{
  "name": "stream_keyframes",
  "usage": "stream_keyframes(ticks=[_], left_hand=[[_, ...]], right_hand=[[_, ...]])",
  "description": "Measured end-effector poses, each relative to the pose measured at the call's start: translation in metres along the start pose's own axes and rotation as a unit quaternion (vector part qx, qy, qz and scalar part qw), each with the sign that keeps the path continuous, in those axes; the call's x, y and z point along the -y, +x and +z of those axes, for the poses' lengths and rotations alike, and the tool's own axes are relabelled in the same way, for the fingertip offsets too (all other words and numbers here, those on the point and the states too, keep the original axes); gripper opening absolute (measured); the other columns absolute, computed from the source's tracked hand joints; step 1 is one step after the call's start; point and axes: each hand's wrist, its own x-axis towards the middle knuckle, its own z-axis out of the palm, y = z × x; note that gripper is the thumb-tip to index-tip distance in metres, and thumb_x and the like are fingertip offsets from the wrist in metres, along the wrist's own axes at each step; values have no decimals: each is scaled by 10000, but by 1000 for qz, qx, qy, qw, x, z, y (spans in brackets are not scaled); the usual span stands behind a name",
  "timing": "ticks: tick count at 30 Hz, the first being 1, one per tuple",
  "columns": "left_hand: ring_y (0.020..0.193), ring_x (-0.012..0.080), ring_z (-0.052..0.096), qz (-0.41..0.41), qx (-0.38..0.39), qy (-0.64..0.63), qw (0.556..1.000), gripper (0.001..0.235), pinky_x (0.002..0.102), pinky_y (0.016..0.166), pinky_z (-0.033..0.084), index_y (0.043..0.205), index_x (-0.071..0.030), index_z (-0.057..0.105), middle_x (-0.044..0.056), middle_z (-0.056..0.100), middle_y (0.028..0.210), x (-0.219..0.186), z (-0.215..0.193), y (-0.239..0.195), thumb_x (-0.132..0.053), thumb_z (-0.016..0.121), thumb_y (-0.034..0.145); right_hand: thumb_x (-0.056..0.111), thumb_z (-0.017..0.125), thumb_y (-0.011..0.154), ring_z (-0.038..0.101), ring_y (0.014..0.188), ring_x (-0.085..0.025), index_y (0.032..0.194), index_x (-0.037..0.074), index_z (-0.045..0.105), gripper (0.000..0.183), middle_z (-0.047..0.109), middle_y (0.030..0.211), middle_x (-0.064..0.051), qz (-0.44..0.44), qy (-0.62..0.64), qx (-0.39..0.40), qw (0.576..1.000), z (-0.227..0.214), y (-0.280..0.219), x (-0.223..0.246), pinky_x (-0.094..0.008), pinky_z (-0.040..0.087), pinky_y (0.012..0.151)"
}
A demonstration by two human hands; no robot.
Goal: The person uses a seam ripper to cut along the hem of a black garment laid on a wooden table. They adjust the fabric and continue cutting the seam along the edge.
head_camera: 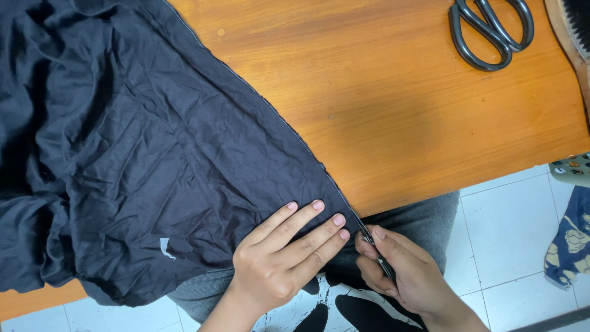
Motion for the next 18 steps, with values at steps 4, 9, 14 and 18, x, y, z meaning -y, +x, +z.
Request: stream_keyframes(ticks=[4,9,14,18], left_hand=[[966,221,608,1,-3,4,1000,264,320,829,475,962,-129,648,-8,631,1017,0,0,0,-86,394,903],[964,221,608,3,-4,5,1000,255,324,827,480,965,-129,647,-7,632,1016,0,1,0,-81,406,900],[963,216,609,2,-7,2,1000,239,325,824,484,956,-137,649,-12,631,1013,0,1,0,-95,420,899],[961,218,609,4,-7,-1,1000,243,325,825,481,954,-136,648,-12,629,1014,0,1,0,-100,414,901]], right_hand=[[340,275,914,219,305,-111,694,38,386,390,293,382,-35,1,-12,-3,1000,0,0,0,-226,228,320],[345,283,913,211,304,-113,684,37,379,396,280,380,-37,14,-7,-19,1000,-1,0,-1,-230,209,317],[346,274,912,219,308,-112,696,34,388,396,286,387,-34,8,-2,-11,1000,-1,0,-2,-232,219,330],[363,277,910,208,302,-110,684,35,389,414,289,379,-39,3,-2,-12,1000,0,0,-3,-233,215,329]])
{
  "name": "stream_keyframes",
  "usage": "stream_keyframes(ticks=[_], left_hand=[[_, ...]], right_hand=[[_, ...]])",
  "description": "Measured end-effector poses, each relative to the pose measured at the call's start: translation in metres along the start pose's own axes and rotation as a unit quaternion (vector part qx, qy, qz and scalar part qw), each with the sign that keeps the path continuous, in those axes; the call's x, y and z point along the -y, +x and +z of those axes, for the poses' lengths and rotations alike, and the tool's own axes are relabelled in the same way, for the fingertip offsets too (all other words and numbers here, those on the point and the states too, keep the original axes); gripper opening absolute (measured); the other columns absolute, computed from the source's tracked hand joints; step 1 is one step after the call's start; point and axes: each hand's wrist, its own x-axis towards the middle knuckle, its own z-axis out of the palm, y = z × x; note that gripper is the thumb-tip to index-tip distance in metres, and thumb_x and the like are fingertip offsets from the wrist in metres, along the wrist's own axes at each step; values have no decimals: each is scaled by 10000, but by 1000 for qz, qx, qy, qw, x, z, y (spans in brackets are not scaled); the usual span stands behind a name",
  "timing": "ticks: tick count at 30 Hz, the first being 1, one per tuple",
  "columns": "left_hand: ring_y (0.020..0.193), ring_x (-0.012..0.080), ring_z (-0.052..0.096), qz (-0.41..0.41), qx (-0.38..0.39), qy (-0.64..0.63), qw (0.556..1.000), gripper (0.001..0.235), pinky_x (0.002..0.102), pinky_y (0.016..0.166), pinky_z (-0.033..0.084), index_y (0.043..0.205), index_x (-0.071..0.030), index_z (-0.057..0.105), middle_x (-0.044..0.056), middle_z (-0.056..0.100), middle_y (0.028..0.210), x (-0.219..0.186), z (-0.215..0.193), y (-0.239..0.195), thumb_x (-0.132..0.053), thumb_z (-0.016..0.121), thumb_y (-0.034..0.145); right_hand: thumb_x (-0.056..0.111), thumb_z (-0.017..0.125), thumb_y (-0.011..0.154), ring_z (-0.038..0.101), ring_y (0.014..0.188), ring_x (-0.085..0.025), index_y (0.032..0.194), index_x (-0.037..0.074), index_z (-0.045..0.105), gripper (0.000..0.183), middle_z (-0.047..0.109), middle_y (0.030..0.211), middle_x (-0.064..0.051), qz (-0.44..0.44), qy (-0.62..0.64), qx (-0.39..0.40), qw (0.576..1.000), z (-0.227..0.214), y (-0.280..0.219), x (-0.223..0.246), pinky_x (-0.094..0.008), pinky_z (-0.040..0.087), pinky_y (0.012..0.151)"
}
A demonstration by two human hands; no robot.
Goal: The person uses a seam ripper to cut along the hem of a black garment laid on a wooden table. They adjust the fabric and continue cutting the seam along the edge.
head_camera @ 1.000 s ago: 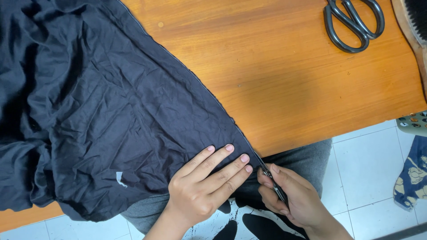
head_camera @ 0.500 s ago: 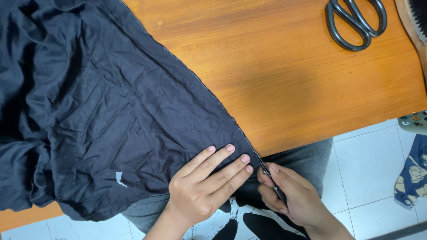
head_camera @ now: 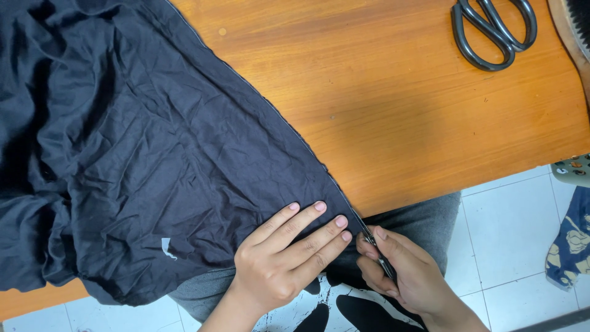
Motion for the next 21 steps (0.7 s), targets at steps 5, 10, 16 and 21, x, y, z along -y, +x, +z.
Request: stream_keyframes(ticks=[5,10,16,21], left_hand=[[955,214,613,3,-5,-1,1000,230,320,825,479,943,-142,651,-18,631,1009,0,0,0,-101,428,899],[963,217,610,2,1,-3,1000,245,324,829,477,954,-138,647,-16,629,1016,0,0,0,-103,409,904],[969,216,606,3,4,-4,1000,254,323,835,473,960,-136,646,-15,629,1020,0,-1,-1,-103,399,907],[972,218,605,2,4,-7,1000,247,323,838,471,959,-134,646,-14,629,1020,0,-1,0,-103,407,906]], right_hand=[[356,266,914,223,307,-119,683,31,388,417,290,376,-44,3,-16,-9,1000,1,0,1,-233,223,329],[365,277,909,232,309,-119,683,37,385,413,300,383,-45,0,-20,-5,1000,2,0,3,-228,226,329],[355,273,912,233,310,-120,682,36,384,408,299,378,-45,-7,-23,-3,1000,2,0,2,-229,229,335],[351,278,911,232,305,-118,684,37,383,401,299,377,-44,-14,-25,-2,1000,3,0,3,-226,223,330]])
